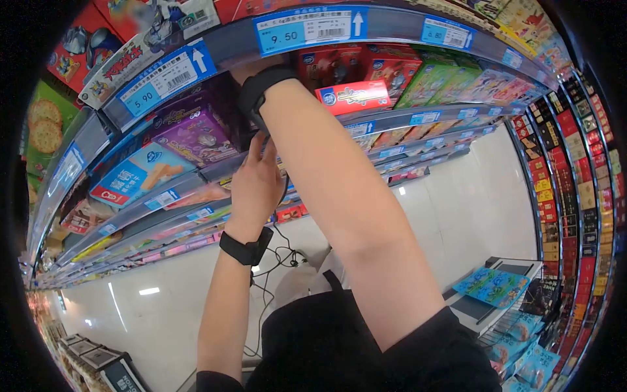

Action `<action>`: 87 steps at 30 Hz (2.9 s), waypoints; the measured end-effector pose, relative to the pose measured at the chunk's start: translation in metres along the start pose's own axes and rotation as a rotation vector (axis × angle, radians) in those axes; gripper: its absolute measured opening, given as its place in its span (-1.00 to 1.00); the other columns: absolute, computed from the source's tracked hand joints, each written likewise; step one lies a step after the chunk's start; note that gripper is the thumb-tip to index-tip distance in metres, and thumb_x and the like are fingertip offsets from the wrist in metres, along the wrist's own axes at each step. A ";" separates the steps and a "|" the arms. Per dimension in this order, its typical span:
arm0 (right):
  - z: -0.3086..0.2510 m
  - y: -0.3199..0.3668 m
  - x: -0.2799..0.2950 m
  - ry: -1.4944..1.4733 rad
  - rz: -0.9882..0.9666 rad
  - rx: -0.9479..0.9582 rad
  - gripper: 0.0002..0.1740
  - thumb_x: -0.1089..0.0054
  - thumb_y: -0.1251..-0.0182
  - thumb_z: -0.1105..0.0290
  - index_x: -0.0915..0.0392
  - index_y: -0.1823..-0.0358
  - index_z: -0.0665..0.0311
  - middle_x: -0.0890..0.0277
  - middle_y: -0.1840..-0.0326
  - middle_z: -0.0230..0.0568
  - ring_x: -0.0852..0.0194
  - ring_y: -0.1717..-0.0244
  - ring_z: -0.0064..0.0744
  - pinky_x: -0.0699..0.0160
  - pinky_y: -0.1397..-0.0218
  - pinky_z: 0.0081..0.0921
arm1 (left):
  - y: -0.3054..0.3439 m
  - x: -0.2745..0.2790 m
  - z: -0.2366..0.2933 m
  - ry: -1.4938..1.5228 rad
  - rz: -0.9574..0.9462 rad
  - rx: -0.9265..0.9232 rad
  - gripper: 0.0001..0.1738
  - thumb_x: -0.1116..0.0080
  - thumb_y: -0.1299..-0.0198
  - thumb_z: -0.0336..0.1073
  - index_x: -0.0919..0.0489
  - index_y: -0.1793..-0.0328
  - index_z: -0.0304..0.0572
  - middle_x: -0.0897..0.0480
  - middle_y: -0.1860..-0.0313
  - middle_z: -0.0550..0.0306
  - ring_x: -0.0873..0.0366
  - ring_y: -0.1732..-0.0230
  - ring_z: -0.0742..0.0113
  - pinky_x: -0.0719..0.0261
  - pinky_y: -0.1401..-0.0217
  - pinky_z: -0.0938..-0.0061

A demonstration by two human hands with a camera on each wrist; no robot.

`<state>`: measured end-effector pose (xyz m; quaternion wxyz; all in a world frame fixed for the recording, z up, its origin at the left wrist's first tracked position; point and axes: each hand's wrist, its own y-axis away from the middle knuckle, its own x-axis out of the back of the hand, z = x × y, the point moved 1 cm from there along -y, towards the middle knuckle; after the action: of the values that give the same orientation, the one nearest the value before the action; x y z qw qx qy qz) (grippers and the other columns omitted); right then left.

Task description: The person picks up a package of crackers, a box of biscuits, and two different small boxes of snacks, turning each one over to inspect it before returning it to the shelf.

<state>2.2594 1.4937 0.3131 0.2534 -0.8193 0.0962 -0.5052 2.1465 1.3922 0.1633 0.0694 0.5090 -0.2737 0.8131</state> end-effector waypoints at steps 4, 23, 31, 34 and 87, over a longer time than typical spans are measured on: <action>-0.001 0.004 0.011 0.020 -0.004 0.006 -0.59 -0.05 -0.48 0.21 -0.60 -0.27 0.14 -0.52 -0.32 0.20 -0.52 -0.24 0.16 -0.49 -0.31 -0.12 | -0.001 -0.001 0.005 0.025 -0.046 0.033 -0.17 -0.30 0.04 -0.59 -0.43 -0.48 -0.19 -0.38 -0.54 -0.05 -0.71 -0.12 -0.07 -0.78 0.01 0.19; -0.028 -0.028 0.015 -0.019 -0.034 0.118 -0.62 -0.07 -0.48 0.24 -0.63 -0.23 0.15 -0.55 -0.28 0.16 -0.56 -0.18 0.13 -0.53 -0.25 -0.16 | -0.002 0.009 0.008 0.235 0.094 0.089 -0.39 -0.13 -0.11 -0.62 -0.53 -0.36 -0.23 -0.51 -0.41 0.00 -0.73 0.04 -0.16 -0.76 0.12 0.07; -0.022 -0.033 0.019 -0.016 -0.044 0.124 -0.63 -0.08 -0.48 0.25 -0.64 -0.21 0.16 -0.56 -0.26 0.15 -0.58 -0.15 0.12 -0.55 -0.23 -0.18 | -0.003 0.010 0.006 0.401 0.079 0.136 -0.51 -0.07 -0.17 -0.65 -0.54 -0.27 -0.31 -0.54 -0.31 -0.16 -0.65 -0.03 -0.33 -0.68 0.00 -0.02; -0.017 -0.033 0.020 -0.012 -0.047 0.116 -0.63 -0.08 -0.48 0.26 -0.64 -0.21 0.16 -0.57 -0.25 0.14 -0.58 -0.14 0.11 -0.56 -0.22 -0.19 | -0.005 0.006 0.005 0.432 0.177 0.079 -0.53 -0.01 -0.19 -0.70 -0.52 -0.26 -0.38 -0.53 -0.30 -0.24 -0.61 -0.10 -0.37 -0.63 -0.05 -0.01; -0.003 0.026 0.037 0.160 -0.592 0.132 -0.45 -0.24 -0.10 0.17 -0.64 -0.10 0.32 -0.69 0.07 0.15 -0.65 0.07 0.14 -0.63 -0.02 -0.12 | -0.007 0.041 -0.015 0.666 0.038 0.165 -0.64 -0.21 -0.31 -0.39 -0.65 -0.23 -0.21 -0.70 -0.11 -0.21 -0.69 -0.02 -0.23 -0.65 -0.07 0.13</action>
<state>2.2773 1.4549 0.3297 0.1396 -0.7511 -0.1600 -0.6251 2.1174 1.3990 0.1965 0.0985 0.2144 -0.1789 0.9552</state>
